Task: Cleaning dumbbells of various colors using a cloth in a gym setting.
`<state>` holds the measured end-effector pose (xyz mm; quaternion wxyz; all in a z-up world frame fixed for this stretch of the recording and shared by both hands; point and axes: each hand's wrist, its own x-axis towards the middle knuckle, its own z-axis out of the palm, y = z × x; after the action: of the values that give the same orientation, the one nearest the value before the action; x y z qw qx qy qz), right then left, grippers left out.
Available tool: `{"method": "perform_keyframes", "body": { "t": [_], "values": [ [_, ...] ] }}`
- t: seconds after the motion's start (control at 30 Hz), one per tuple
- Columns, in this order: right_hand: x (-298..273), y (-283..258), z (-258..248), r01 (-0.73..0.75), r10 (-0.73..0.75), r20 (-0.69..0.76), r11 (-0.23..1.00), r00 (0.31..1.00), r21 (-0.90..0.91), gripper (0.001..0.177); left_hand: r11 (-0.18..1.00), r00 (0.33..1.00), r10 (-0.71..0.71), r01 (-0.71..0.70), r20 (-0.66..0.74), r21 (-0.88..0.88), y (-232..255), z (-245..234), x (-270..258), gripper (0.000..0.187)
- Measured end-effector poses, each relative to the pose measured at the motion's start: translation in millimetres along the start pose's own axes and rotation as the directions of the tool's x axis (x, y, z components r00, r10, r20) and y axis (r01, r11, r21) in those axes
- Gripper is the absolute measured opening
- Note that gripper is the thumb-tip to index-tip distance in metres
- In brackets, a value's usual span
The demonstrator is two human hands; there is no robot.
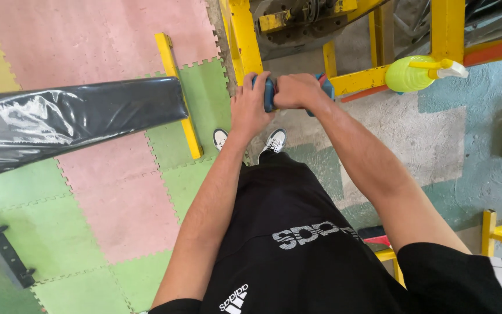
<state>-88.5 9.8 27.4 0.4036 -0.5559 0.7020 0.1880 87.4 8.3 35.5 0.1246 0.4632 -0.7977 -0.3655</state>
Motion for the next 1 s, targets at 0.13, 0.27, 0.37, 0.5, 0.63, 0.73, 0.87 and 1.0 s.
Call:
{"method": "perform_keyframes", "body": {
  "t": [0.13,0.27,0.37,0.5,0.63,0.73,0.87,1.0],
  "values": [
    [-40,-6,45,0.063,-0.081,-0.307,0.996,0.948,-0.068,0.037,0.999,1.000,0.016,-0.017,-0.022,-0.033,-4,4,0,0.093],
    [-76,-5,82,0.264,-0.340,-0.776,0.937,0.531,-0.230,0.048,0.997,0.996,0.062,-0.064,-0.060,-0.033,-13,12,-1,0.103],
    [-94,-18,76,0.385,-0.071,-0.826,0.904,0.559,0.183,0.049,0.986,0.984,0.134,-0.144,-0.114,-0.085,-19,15,-2,0.113],
    [-113,-62,38,0.540,0.162,-0.754,0.604,0.637,0.586,0.059,0.909,0.970,0.111,-0.187,-0.216,-0.373,-46,37,0,0.122],
    [-62,-67,56,0.707,-0.191,-0.896,0.686,0.401,0.170,0.071,-0.031,0.994,0.110,0.020,0.017,-0.999,-72,56,-9,0.094],
    [-38,-75,46,0.365,-0.267,-0.841,0.927,0.471,-0.090,0.049,0.722,0.995,0.085,-0.096,-0.051,-0.686,-86,62,-11,0.046],
    [-8,-83,10,0.171,-0.005,-0.631,0.964,0.776,0.203,0.033,0.740,0.992,0.063,-0.121,-0.112,-0.662,-41,16,-12,0.062],
    [7,-86,0,-0.119,0.228,-0.407,0.954,0.884,0.274,0.038,0.871,0.990,0.009,-0.076,-0.139,-0.485,-37,15,-10,0.073]
  ]
}}
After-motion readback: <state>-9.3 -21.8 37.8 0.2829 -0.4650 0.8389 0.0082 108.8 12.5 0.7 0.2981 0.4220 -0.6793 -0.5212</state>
